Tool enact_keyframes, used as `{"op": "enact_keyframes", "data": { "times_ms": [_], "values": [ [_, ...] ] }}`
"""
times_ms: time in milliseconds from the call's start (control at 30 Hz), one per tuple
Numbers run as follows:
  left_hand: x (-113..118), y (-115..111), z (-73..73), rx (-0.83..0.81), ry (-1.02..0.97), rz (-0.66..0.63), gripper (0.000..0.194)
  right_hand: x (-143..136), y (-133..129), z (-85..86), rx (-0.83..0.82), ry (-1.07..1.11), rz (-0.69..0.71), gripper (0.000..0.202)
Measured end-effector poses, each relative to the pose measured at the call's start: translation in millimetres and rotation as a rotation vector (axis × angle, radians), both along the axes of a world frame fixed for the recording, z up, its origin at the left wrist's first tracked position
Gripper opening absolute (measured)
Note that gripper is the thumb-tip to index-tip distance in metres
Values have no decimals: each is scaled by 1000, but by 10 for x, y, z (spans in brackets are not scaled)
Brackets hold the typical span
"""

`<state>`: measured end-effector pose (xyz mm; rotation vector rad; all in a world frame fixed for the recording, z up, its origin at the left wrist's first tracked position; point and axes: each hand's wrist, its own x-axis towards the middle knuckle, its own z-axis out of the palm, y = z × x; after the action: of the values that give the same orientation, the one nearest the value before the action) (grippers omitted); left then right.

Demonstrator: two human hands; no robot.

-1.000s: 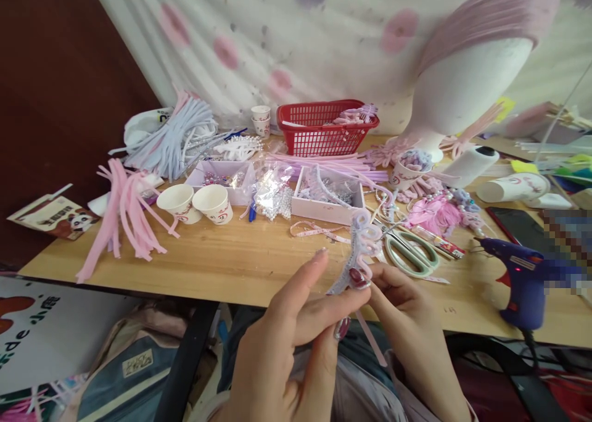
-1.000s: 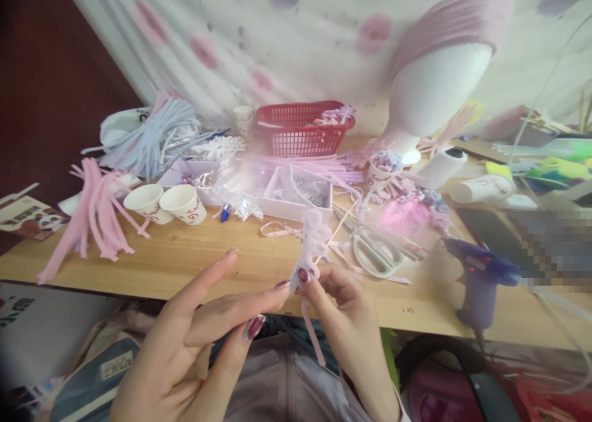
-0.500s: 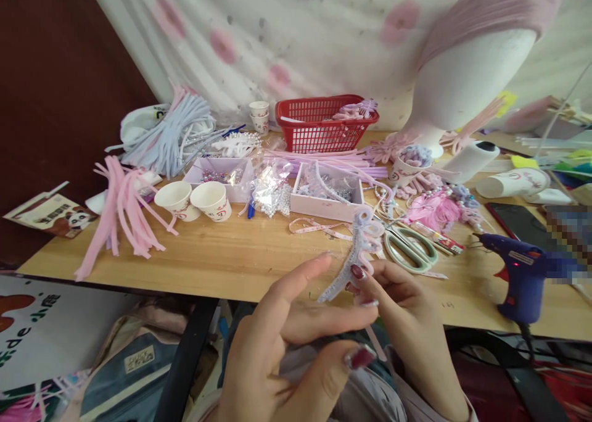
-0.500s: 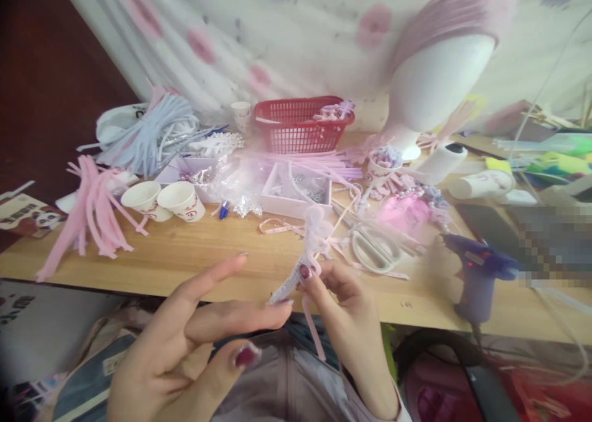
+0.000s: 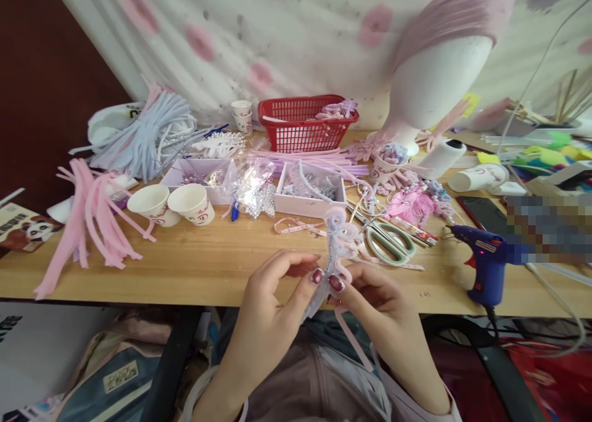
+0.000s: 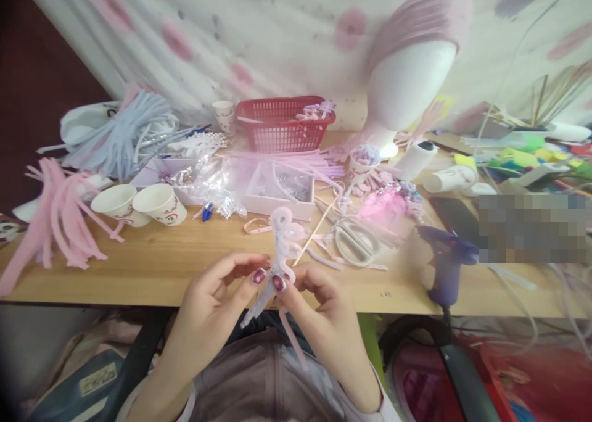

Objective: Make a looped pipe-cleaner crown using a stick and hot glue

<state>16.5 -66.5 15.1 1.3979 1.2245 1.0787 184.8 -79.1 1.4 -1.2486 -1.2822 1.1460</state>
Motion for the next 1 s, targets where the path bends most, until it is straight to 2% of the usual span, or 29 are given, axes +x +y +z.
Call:
{"op": "enact_keyframes", "data": {
  "times_ms": [167, 367, 467, 700, 833, 1000],
  "values": [
    [42, 49, -24, -98, -98, -96, 20, 17, -21, -5, 7, -43, 89, 24],
    [23, 37, -44, -151, -152, -102, 21, 39, -28, -17, 133, -124, -5, 11],
    [14, 24, -40, -185, -182, -132, 20, 57, -31, -33, 152, -123, -19, 11],
    [-41, 69, -87, -349, -399, -229, 25, 132, -14, -5, 165, -120, 34, 12],
    [-49, 72, -103, -407, -516, -226, 28, 137, -8, -1, 167, -79, 2, 3],
    [-12, 77, -118, -424, -632, -213, 27, 88, -3, -20, 197, -31, -36, 10]
  ]
}}
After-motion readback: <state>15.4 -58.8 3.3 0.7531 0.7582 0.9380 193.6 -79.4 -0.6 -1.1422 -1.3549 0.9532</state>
